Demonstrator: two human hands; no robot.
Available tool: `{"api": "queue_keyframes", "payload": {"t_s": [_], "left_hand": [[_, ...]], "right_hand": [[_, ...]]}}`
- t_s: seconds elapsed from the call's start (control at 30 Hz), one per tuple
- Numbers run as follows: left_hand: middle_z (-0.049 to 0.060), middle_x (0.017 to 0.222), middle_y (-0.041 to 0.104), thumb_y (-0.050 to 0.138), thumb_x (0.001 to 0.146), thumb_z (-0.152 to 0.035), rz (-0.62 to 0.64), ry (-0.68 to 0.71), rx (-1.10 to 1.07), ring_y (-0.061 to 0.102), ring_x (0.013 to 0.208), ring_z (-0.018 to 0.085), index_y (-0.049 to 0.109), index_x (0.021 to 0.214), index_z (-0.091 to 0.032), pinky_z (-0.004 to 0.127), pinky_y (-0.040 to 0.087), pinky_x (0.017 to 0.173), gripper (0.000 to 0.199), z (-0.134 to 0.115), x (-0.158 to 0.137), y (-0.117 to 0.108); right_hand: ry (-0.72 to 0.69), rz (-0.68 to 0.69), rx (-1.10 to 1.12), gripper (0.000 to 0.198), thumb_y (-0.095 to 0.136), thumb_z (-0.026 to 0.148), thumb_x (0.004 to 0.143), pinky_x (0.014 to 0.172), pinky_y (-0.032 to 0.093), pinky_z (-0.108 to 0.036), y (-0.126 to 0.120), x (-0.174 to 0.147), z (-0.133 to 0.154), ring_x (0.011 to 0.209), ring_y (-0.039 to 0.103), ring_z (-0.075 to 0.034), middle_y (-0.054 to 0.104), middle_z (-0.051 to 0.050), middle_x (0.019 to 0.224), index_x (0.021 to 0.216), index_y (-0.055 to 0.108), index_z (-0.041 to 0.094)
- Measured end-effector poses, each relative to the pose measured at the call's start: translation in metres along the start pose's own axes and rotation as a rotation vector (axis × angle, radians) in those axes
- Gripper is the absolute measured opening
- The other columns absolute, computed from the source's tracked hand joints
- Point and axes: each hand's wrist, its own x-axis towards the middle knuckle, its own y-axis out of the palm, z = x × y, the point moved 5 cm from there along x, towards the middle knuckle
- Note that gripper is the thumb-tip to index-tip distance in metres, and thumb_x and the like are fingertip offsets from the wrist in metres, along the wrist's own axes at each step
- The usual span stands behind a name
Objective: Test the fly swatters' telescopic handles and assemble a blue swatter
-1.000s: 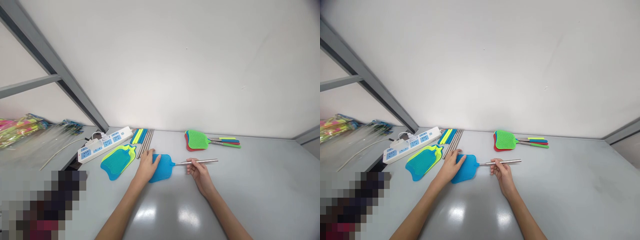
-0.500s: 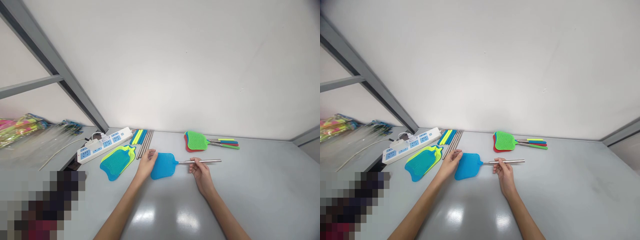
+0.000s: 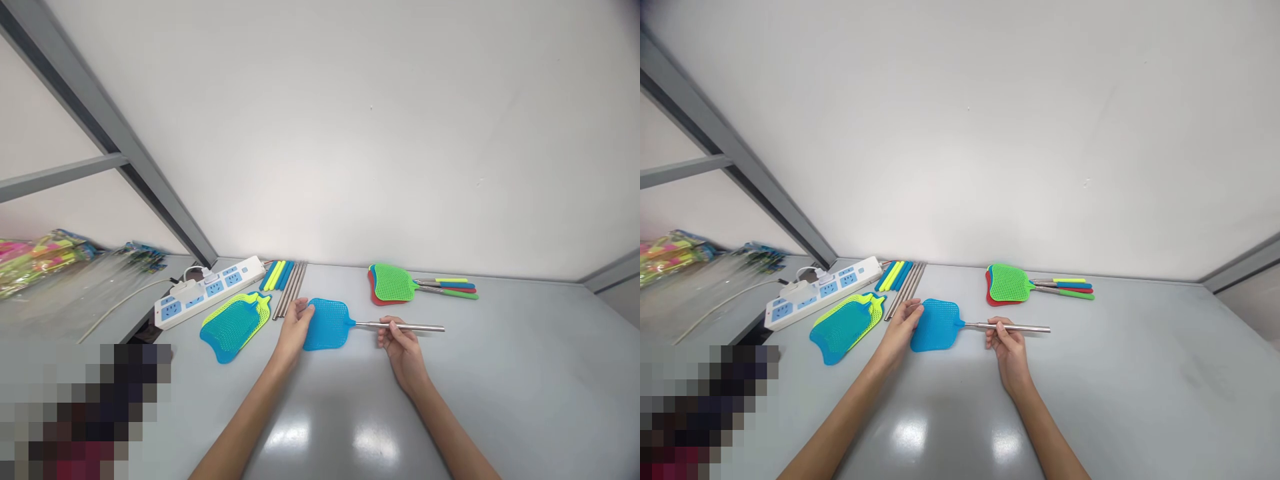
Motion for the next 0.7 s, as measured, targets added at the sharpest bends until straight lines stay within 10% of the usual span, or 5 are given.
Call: {"api": "queue_keyframes", "payload": {"t_s": [0.3, 0.7], "left_hand": [[0.003, 0.073, 0.059, 0.064, 0.061, -0.032, 0.039, -0.045, -0.180, 0.056, 0.064, 0.013, 0.051, 0.096, -0.015, 0.023, 0.041, 0.058, 0.041, -0.002, -0.002, 0.002], [0.011, 0.092, 0.065, 0.061, 0.067, -0.034, 0.404, -0.175, -0.342, 0.062, 0.079, 0.020, 0.058, 0.098, -0.013, 0.032, 0.047, 0.073, 0.037, 0.006, -0.024, 0.036]], "right_hand": [[-0.051, -0.066, 0.083, 0.012, 0.055, 0.027, 0.073, 0.050, 0.035, -0.024, -0.008, 0.003, 0.003, 0.056, 0.046, -0.011, 0.053, -0.001, 0.059, 0.075, 0.063, 0.017], [-0.089, -0.135, 0.071, 0.014, 0.057, 0.029, 0.070, 0.048, 0.036, -0.025, -0.016, 0.005, 0.007, 0.052, 0.046, -0.012, 0.051, 0.000, 0.055, 0.073, 0.063, 0.017]]}}
